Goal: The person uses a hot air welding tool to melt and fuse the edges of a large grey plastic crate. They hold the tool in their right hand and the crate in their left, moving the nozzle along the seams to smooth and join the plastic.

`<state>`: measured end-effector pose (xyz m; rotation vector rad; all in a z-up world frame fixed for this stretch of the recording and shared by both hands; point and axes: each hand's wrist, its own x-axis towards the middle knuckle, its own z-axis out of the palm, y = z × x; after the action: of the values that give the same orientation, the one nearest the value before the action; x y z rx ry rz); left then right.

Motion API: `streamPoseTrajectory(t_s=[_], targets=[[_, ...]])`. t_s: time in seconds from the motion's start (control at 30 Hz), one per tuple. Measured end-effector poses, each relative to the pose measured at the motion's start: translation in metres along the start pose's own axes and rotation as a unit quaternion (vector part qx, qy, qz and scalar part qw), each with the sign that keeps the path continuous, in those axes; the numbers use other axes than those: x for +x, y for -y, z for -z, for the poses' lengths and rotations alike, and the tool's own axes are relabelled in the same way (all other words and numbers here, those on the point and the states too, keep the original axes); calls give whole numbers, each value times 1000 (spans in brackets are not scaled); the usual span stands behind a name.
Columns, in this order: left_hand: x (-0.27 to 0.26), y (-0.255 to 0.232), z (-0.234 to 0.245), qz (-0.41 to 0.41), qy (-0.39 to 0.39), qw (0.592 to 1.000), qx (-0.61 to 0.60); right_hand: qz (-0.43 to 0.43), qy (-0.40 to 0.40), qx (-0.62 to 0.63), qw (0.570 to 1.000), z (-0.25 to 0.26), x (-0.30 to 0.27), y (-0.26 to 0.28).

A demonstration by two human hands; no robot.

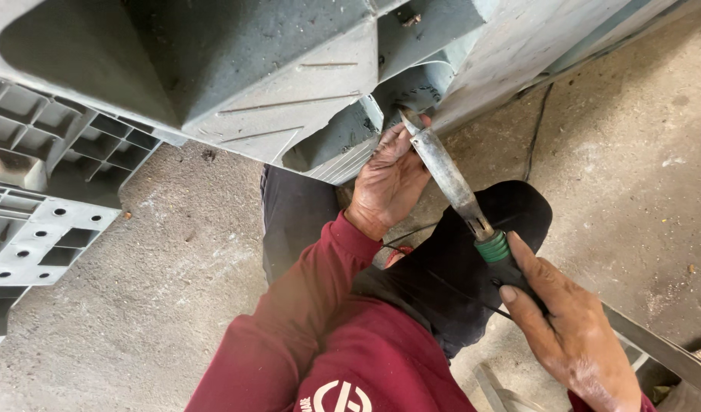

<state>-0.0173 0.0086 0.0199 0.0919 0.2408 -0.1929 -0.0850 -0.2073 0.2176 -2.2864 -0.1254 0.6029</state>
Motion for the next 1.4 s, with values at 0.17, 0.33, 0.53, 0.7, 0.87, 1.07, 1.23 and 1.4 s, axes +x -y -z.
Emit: streamPoseTrajectory(t_s=[0.17, 0.33, 0.53, 0.7, 0.87, 1.07, 1.23, 1.4], targets=[[0, -2, 5, 9, 23, 1000, -8, 0, 20, -64, 998, -5, -1, 18], [-1, 0, 5, 1, 23, 1000, -5, -25, 25, -114, 993, -6, 1, 23], [-6, 1, -9, -2, -9, 999, 42, -4, 16, -81, 997, -6, 0, 5], [-40, 4, -11, -62, -140, 939, 309, -11, 2, 107, 994, -12, -7, -37], [-75, -4, -27, -144, -117, 759, 623, -60, -36, 175, 982, -27, -26, -65], [-77, -21, -70, -212, -121, 593, 767, -53, -52, 146, 986, -31, -30, -67], [-72, -31, -85, -187, -119, 533, 816, 1, -58, 128, 990, -35, -26, -47], [-70, -40, -91, -166, -91, 554, 811, -2, -60, 116, 991, -37, -22, -32]])
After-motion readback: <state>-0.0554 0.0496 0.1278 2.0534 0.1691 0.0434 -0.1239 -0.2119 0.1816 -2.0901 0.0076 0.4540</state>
